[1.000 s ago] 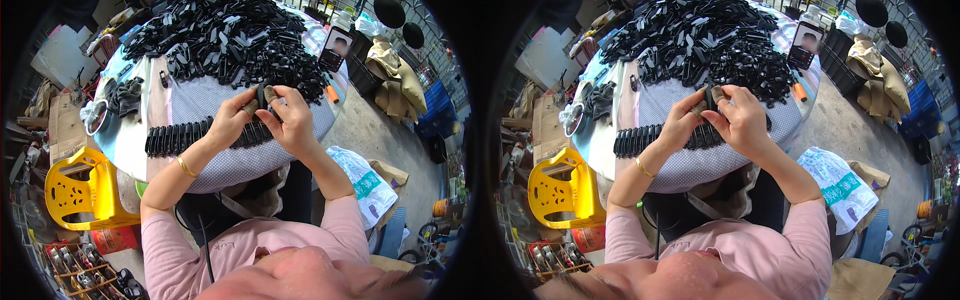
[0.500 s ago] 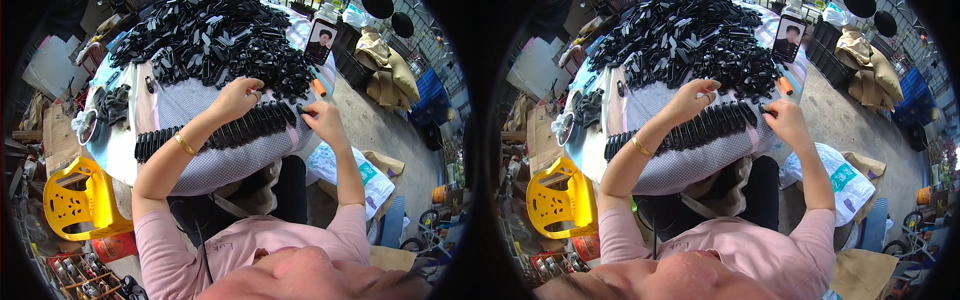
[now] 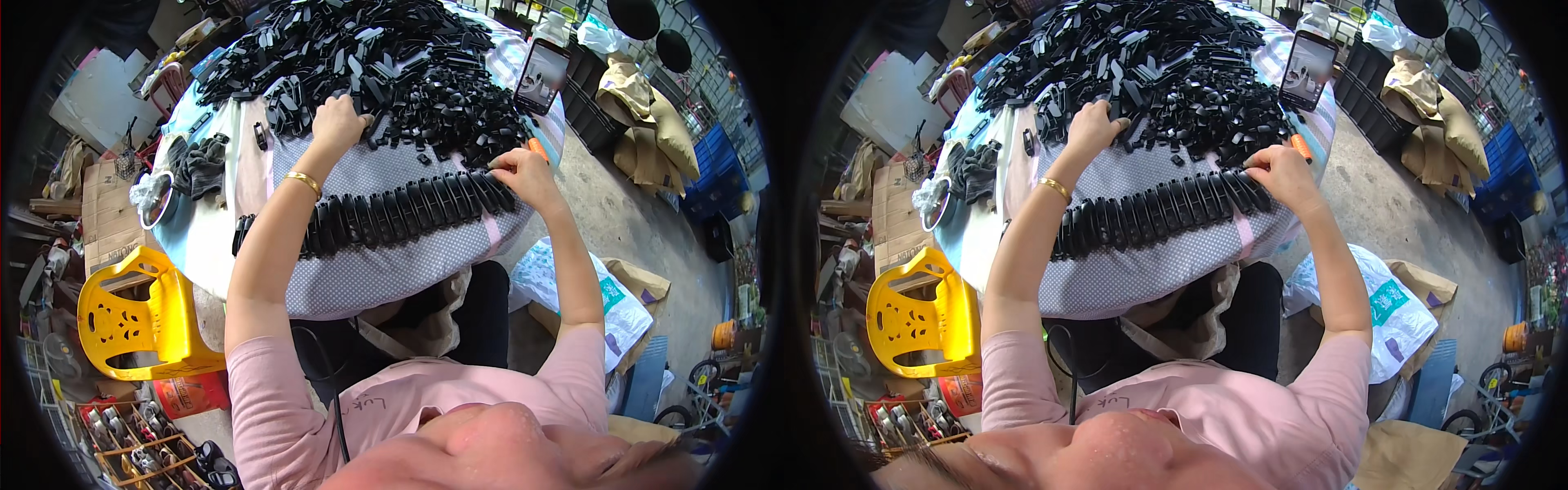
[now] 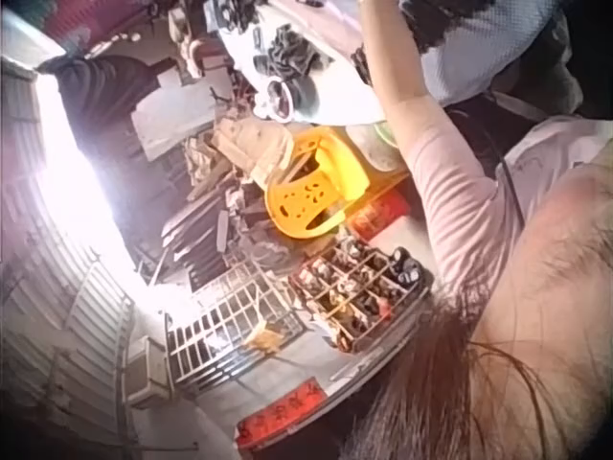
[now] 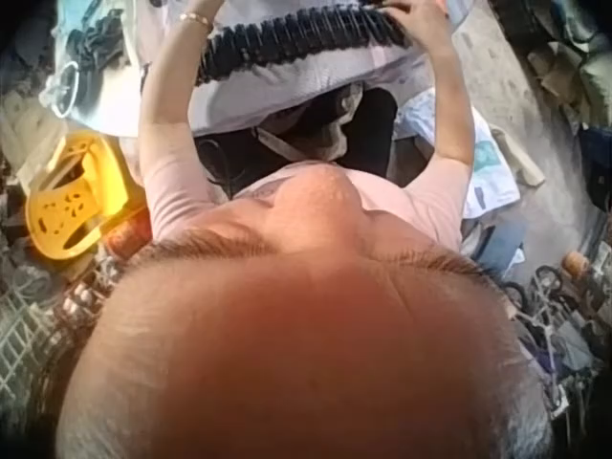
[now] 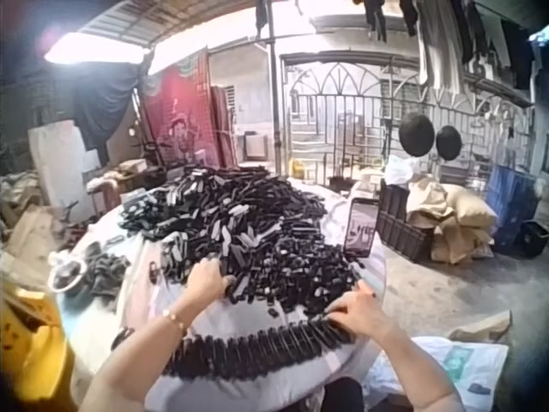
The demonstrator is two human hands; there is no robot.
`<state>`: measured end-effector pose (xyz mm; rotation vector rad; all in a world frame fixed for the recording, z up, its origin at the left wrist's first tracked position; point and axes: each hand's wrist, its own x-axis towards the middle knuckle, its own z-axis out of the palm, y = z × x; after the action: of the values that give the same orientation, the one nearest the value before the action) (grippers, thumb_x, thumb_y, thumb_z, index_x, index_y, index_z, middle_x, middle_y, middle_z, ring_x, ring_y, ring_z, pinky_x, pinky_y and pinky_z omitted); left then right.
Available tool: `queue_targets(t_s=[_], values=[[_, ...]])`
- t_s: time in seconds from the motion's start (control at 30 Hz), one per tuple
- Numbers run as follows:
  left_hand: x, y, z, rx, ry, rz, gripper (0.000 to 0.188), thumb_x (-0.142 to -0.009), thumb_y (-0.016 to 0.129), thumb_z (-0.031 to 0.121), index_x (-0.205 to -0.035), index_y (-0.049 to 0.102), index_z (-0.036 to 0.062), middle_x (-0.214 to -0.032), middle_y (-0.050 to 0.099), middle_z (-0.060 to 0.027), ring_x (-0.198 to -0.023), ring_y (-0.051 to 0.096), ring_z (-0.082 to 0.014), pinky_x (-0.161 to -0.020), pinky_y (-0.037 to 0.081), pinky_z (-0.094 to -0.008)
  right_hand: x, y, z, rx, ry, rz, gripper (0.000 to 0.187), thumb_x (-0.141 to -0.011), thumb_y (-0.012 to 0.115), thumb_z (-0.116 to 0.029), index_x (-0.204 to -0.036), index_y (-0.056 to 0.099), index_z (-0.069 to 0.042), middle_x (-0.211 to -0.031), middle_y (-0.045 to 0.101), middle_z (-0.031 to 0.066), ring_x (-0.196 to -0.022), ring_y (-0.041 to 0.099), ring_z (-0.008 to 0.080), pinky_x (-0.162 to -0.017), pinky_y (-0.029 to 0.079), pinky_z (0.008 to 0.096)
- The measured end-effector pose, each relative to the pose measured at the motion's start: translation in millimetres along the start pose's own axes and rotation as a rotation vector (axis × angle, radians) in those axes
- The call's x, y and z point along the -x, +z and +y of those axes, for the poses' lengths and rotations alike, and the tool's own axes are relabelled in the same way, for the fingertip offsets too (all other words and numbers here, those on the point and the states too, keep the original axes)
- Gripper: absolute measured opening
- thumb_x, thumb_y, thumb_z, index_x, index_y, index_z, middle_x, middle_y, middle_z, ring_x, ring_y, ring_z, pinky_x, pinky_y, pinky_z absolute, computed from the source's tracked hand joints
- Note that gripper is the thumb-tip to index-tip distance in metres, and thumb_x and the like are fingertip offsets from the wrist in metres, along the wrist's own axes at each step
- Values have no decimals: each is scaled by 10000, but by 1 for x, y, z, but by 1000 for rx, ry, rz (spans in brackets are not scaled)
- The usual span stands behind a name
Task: Assembling small black plastic hardware components by hand at a table and lining them up.
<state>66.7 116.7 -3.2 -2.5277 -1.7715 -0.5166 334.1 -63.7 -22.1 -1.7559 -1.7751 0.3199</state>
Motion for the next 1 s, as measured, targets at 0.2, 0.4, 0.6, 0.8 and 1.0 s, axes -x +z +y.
queue_targets(t_s=[0.2, 0.4, 0.6, 0.8, 1.0], values=[[-4, 8, -1, 7, 19, 39, 312, -725, 637, 160, -997, 580, 16, -993, 593, -190, -962, 561, -331, -823, 477, -402, -2, 2, 6, 18, -88, 143, 116, -754, 659, -69, -843, 643, 3, -777, 634, 67, -698, 626, 165, -639, 488, 278], [10, -3, -17, 373, 25, 222, 404, -704, 660, 109, -1080, 565, -6, -968, 599, -170, -899, 598, -270, -815, 472, -334, 1, -7, -5, -453, 58, 129, 96, -797, 654, -37, -855, 583, -7, -750, 628, 54, -659, 621, 106, -576, 511, 215], [72, -44, 9, 1328, -53, -280, 295, -805, 545, 31, -1086, 485, -36, -919, 581, -108, -777, 598, -146, -703, 499, -253, 1, 1, -59, -795, -33, 107, 199, -768, 642, 51, -962, 616, 23, -840, 646, 71, -744, 640, 124, -676, 541, 241], [104, -44, 15, 1927, -233, -548, 211, -879, 527, 113, -1069, 514, 19, -894, 567, -56, -741, 553, -139, -680, 481, -287, -9, 21, -110, -815, -115, 55, 217, -773, 612, 78, -981, 633, 22, -886, 650, 52, -805, 624, 104, -746, 512, 218], [120, -39, 16, 2105, -84, -689, 318, -909, 509, 126, -1210, 458, 35, -976, 584, -70, -866, 591, -180, -784, 500, -335, -14, 34, -127, -606, -273, 300, 157, -796, 612, 36, -949, 642, 15, -848, 644, 35, -778, 612, 88, -707, 501, 210]])
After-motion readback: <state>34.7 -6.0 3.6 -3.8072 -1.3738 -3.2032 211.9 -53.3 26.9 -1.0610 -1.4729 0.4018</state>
